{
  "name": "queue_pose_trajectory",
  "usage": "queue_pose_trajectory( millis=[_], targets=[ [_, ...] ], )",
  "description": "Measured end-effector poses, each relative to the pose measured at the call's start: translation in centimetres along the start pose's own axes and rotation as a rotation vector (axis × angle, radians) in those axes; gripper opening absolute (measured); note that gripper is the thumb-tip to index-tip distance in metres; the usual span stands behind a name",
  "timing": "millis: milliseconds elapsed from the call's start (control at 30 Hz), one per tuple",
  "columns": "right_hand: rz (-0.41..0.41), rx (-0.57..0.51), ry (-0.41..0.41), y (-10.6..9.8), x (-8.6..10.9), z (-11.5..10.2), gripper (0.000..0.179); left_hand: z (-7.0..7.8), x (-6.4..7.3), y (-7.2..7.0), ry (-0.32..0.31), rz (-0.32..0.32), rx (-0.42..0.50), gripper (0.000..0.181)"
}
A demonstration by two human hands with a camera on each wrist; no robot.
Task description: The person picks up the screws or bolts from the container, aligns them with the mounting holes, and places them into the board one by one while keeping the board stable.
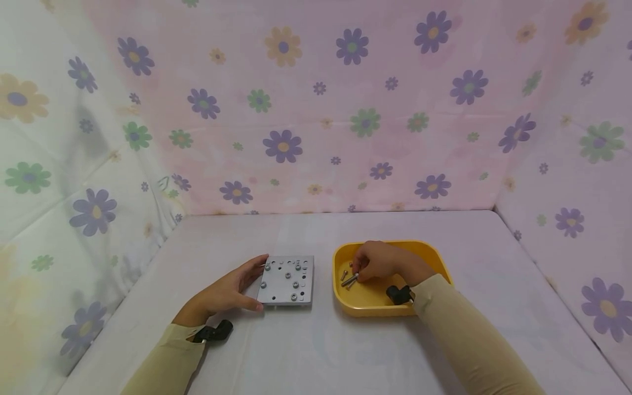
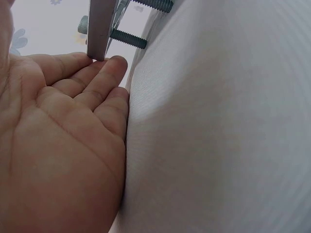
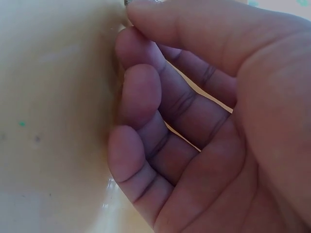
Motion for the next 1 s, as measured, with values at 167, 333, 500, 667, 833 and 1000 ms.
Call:
queue_pose_trajectory(
  millis=[167,333,500,667,833,1000],
  targets=[
    [-0.003,-0.010,-0.018,-0.1,0.0,0.0,0.009,-0.1,0.0,0.0,0.000,-0.007,0.013,0.127],
    [-0.007,-0.003,-0.024,-0.2,0.1,-0.2,0.009,-0.2,0.0,0.0,0.001,-0.007,0.009,0.127],
    [-0.006,-0.005,-0.021,-0.5,0.3,-0.7,0.010,-0.1,-0.1,0.0,0.006,-0.005,0.004,0.128],
    [-0.007,0.000,-0.006,-0.7,0.3,-0.7,0.009,-0.1,-0.1,0.0,-0.005,-0.003,0.003,0.129],
    [0.002,0.010,-0.038,-0.8,0.4,-1.0,0.008,0.0,0.0,0.0,-0.015,0.006,0.000,0.128],
    [0.024,0.029,-0.064,-1.0,0.6,-1.3,0.008,0.0,0.0,0.0,-0.013,0.002,0.006,0.128]
  ],
)
Point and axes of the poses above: each hand's wrist, its own x-axis away from the middle knuckle, its own y-axis out of the palm, z = x × y, the point moved 1 cm from there along -x, towards the middle knuckle, and after that the axes turned 13 degrees about -y, right-handed, at the moved point
